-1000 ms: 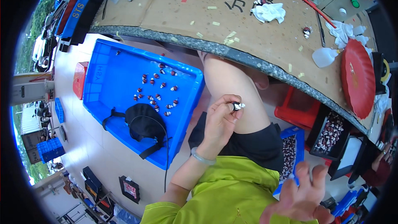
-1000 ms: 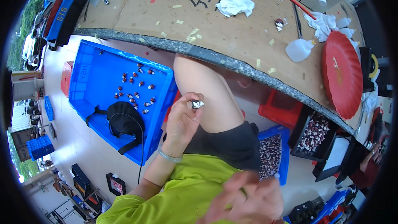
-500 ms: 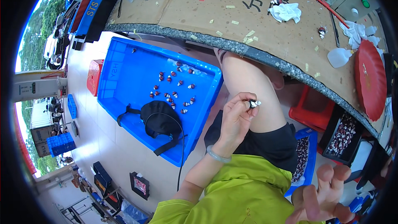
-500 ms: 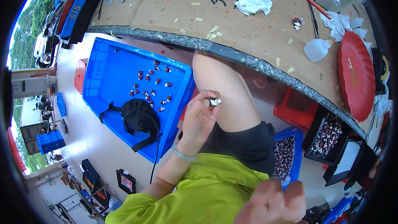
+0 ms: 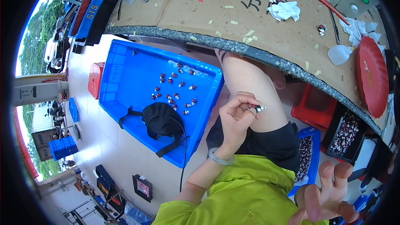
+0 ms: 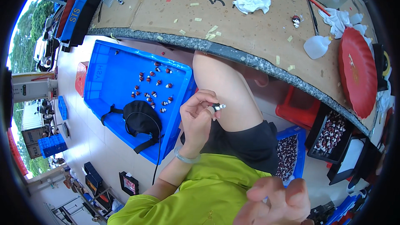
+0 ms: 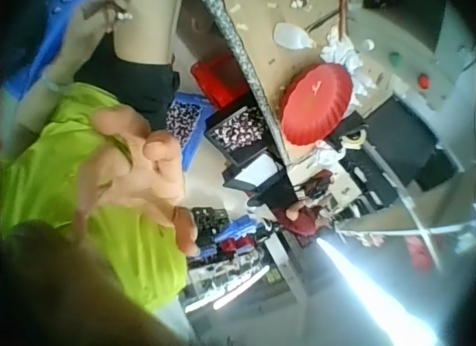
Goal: The person assembles small, round, red and white objects by applying a liquid from a white bottle and pressing two halves together. They handle the objects one by one, placing the finished items into a blue bin.
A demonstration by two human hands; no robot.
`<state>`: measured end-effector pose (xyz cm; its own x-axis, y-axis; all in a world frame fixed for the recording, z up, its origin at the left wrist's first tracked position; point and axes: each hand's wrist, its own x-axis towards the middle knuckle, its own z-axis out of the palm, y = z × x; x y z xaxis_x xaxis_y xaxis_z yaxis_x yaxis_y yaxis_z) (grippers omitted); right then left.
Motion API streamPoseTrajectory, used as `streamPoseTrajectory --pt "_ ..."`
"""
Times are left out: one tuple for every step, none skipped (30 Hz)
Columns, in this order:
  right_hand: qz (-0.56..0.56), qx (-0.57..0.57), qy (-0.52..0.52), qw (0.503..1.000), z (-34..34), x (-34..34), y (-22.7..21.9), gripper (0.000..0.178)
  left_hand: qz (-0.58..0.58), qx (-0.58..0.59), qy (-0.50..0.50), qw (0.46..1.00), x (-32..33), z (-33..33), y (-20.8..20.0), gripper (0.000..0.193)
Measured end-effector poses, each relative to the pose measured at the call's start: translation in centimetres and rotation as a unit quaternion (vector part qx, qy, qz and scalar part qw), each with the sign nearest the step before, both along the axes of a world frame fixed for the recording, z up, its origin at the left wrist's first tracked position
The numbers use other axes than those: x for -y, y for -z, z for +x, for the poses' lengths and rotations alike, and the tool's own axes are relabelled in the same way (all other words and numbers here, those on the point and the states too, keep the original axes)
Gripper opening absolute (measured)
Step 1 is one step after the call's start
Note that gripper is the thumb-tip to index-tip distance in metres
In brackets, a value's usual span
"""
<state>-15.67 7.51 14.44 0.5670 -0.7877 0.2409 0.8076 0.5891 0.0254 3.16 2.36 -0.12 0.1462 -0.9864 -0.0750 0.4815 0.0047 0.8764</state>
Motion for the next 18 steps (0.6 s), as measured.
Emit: streamPoseTrajectory --pt "0.006 -0.018 0.004 1.000 -0.2 0.0 -0.4 0.095 -0.013 0.021 0.000 1.000 0.2 -0.2 -0.1 0.024" --pt "-0.009 -0.022 0.009 1.000 0.0 0.3 -0.7 0.095 -0.024 0.039 0.001 0.999 0.3 -0.4 -0.2 0.024" --pt "-0.018 -0.029 0.017 0.999 0.3 0.3 -0.8 0.095 -0.034 0.059 -0.003 0.998 0.3 -0.4 -0.1 0.025" --pt "-0.027 -0.037 0.026 0.999 0.5 0.4 -0.9 0.094 -0.045 0.079 -0.006 0.996 0.2 -0.4 0.0 0.025" --pt "-0.030 -0.050 0.042 0.997 0.6 0.3 -1.1 0.094 -0.049 0.093 -0.006 0.994 0.2 -0.4 0.0 0.025" --pt "-0.035 -0.063 0.056 0.996 0.7 0.3 -1.2 0.094 -0.054 0.106 -0.007 0.993 0.1 -0.4 0.0 0.025" --pt "-0.037 -0.065 0.043 0.996 0.6 0.4 -1.3 0.094 -0.058 0.119 -0.008 0.991 0.1 -0.4 0.0 0.025" --pt "-0.038 -0.066 0.030 0.997 0.4 0.4 -1.4 0.093 -0.061 0.111 -0.010 0.992 0.2 -0.5 -0.1 0.025" --pt "-0.039 -0.067 0.016 0.997 0.3 0.5 -1.4 0.093 -0.061 0.104 -0.013 0.993 0.2 -0.6 -0.4 0.025" --pt "-0.033 -0.059 0.013 0.998 0.2 0.5 -1.5 0.093 -0.062 0.097 -0.016 0.993 0.2 -0.6 -0.5 0.025" --pt "-0.026 -0.052 0.009 0.998 0.0 0.4 -1.7 0.093 -0.062 0.095 -0.013 0.993 0.2 -0.7 -0.5 0.025" --pt "-0.020 -0.044 0.006 0.999 -0.1 0.3 -1.7 0.092 -0.063 0.093 -0.011 0.994 0.2 -0.7 -0.4 0.024" --pt "-0.016 -0.033 -0.003 0.999 -0.3 0.3 -1.7 0.093 -0.063 0.091 -0.008 0.994 0.2 -0.8 -0.4 0.024" --pt "-0.012 -0.021 -0.011 1.000 -0.5 0.3 -1.6 0.093 -0.067 0.091 -0.008 0.994 0.2 -0.8 -0.4 0.024" --pt "-0.008 -0.010 -0.018 1.000 -0.7 0.2 -1.6 0.093 -0.070 0.090 -0.006 0.993 0.2 -0.9 -0.4 0.024" --pt "-0.016 -0.018 0.015 1.000 -0.9 -0.3 -0.8 0.092 -0.072 0.090 -0.010 0.993 0.1 -0.7 -0.2 0.024" --pt "-0.024 -0.025 0.048 0.998 -1.0 -1.3 0.4 0.090 -0.064 0.087 -0.013 0.994 -0.1 -0.5 0.0 0.024" --pt "-0.026 -0.032 0.053 0.998 -0.8 -1.2 0.4 0.090 -0.057 0.083 -0.010 0.995 -0.1 -0.5 0.0 0.025"
